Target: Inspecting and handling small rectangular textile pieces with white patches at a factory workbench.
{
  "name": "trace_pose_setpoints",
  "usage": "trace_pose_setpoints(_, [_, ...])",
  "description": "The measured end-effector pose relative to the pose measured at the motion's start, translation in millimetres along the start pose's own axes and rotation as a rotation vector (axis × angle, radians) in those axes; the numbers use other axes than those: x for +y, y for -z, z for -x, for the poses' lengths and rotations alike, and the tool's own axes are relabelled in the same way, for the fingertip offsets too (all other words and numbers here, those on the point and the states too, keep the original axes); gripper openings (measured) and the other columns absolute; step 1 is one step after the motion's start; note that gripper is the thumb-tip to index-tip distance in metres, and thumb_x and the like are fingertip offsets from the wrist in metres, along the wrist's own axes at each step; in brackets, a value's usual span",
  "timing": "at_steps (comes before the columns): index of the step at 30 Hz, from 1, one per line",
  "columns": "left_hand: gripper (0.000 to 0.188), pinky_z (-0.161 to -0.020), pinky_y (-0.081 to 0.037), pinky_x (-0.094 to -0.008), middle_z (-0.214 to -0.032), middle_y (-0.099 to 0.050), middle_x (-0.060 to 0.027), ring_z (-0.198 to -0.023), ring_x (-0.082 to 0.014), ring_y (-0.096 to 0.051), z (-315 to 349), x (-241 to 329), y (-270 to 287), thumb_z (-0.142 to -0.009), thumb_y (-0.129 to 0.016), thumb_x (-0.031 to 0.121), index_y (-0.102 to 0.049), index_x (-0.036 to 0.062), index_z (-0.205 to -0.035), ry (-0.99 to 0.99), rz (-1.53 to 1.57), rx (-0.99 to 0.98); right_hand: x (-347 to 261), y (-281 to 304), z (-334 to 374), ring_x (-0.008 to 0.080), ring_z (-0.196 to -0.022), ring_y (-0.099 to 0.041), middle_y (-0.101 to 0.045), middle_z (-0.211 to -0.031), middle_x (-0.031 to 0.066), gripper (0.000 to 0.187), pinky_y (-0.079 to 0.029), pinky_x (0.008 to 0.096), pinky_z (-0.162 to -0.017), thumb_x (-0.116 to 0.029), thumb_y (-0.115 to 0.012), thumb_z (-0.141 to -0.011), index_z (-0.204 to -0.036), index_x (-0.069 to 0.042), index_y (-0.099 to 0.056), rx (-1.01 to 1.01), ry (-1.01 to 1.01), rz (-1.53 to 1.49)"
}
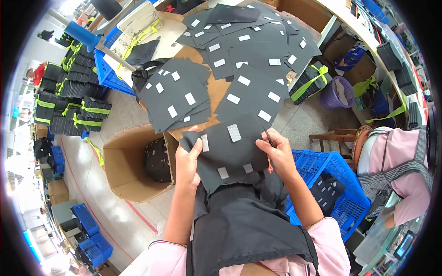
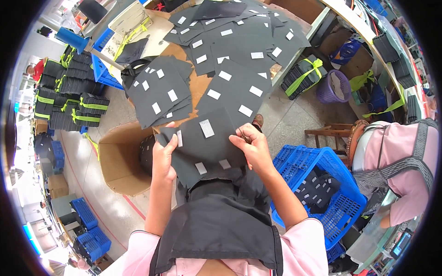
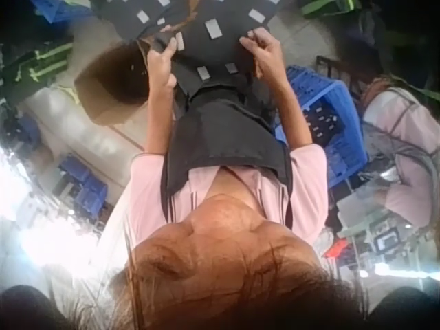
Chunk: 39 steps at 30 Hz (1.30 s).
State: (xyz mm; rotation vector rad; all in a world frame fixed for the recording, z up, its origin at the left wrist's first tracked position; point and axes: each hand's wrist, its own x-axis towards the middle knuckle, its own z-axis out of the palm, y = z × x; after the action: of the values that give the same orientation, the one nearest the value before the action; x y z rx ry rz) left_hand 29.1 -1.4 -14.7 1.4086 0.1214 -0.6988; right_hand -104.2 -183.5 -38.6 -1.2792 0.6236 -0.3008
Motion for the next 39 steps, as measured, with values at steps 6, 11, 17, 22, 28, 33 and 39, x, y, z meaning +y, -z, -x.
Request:
trace_pose_setpoints(6, [0.103, -0.107, -0.018, -0.0464, -0.141, -0.028, -0.0185, -0.133, -0.0324, -0.024, 14.1, 41.2, -20.8, -0.068, -0.078, 0.041, -0.017, 0.0002, -0.141, -1.131, -0.793, 0.053, -62.6, 1.9, -19.4, 0.0183, -0.058, -0.050, -0.053, -0.067, 0.0087, 0.016, -0.039, 0.0285, -0.054, -0.001, -0.069, -0.070, -0.083, 0.001, -0.060, -0.168, 0.600, 0.628])
trace_pose_setpoints(11, [0.060, -0.083, -0.043, -0.0309, -0.098, -0.062, -0.0067, -0.093, -0.0189, -0.057, 3.0, 63.2, -55.4, -0.070, -0.077, 0.019, -0.049, 0.0026, -0.120, -0.502, -0.659, -0.572, -91.0, -7.3, -29.6, 0.0155, -0.059, -0.056, -0.058, -0.072, 0.0073, 0.013, -0.043, 0.0275, -0.053, -0.002, -0.067, -0.075, -0.087, 0.000, -0.062, -0.443, 0.588, 0.504])
trace_pose_setpoints(17, [0.024, -0.071, -0.044, -0.0238, -0.084, -0.060, -0.0013, -0.076, -0.0089, -0.053, -8.6, 37.0, -45.4, -0.083, -0.068, 0.019, -0.062, -0.0008, -0.096, -0.269, -0.266, -0.285, -70.5, 21.1, -2.1, 0.0050, -0.050, -0.053, -0.063, -0.084, 0.0031, 0.016, -0.043, 0.0196, -0.043, -0.004, -0.060, -0.085, -0.101, -0.003, -0.063, 0.285, 0.396, 0.213])
trace_pose_setpoints(22, [0.025, -0.083, -0.040, -0.0249, -0.091, -0.059, -0.0004, -0.087, -0.0096, -0.051, -4.1, 10.8, -36.3, -0.085, -0.067, 0.021, -0.060, 0.0009, -0.098, -0.294, 0.012, -0.126, -33.1, -0.2, 31.5, 0.0021, -0.044, -0.044, -0.065, -0.085, 0.0023, 0.024, -0.039, 0.0176, -0.046, -0.001, -0.056, -0.085, -0.108, 0.000, -0.060, 0.065, -0.036, -0.111])
trace_pose_setpoints(28, [0.074, -0.104, -0.028, -0.0395, -0.136, -0.041, -0.0167, -0.126, -0.0294, -0.039, 8.6, 57.2, -21.6, -0.076, -0.072, 0.034, -0.038, -0.0011, -0.133, -0.989, -0.745, 0.028, -42.0, 5.2, 11.1, 0.0043, -0.067, -0.052, -0.063, -0.072, 0.0015, 0.012, -0.045, 0.0231, -0.060, 0.000, -0.064, -0.079, -0.091, 0.001, -0.064, -0.022, 0.278, 0.282])
trace_pose_setpoints(33, [0.068, -0.094, -0.040, -0.0320, -0.110, -0.062, -0.0100, -0.103, -0.0201, -0.056, 7.5, 68.3, -29.3, -0.072, -0.076, 0.028, -0.047, -0.0002, -0.127, -0.443, -0.625, -0.588, -59.1, -5.3, -2.6, 0.0063, -0.064, -0.050, -0.060, -0.070, 0.0034, 0.015, -0.043, 0.0236, -0.061, -0.008, -0.066, -0.080, -0.092, 0.000, -0.064, -0.209, 0.245, 0.415])
trace_pose_setpoints(39, [0.035, -0.074, -0.048, -0.0231, -0.093, -0.064, -0.0044, -0.077, -0.0098, -0.060, 10.4, 40.3, -23.8, -0.078, -0.071, 0.010, -0.059, -0.0026, -0.109, 0.169, -0.101, -0.459, -51.8, -26.8, 11.5, 0.0173, -0.060, -0.055, -0.056, -0.086, 0.0062, 0.029, -0.046, 0.0281, -0.057, -0.007, -0.070, -0.073, -0.100, -0.006, -0.059, 0.180, 0.573, 0.589])
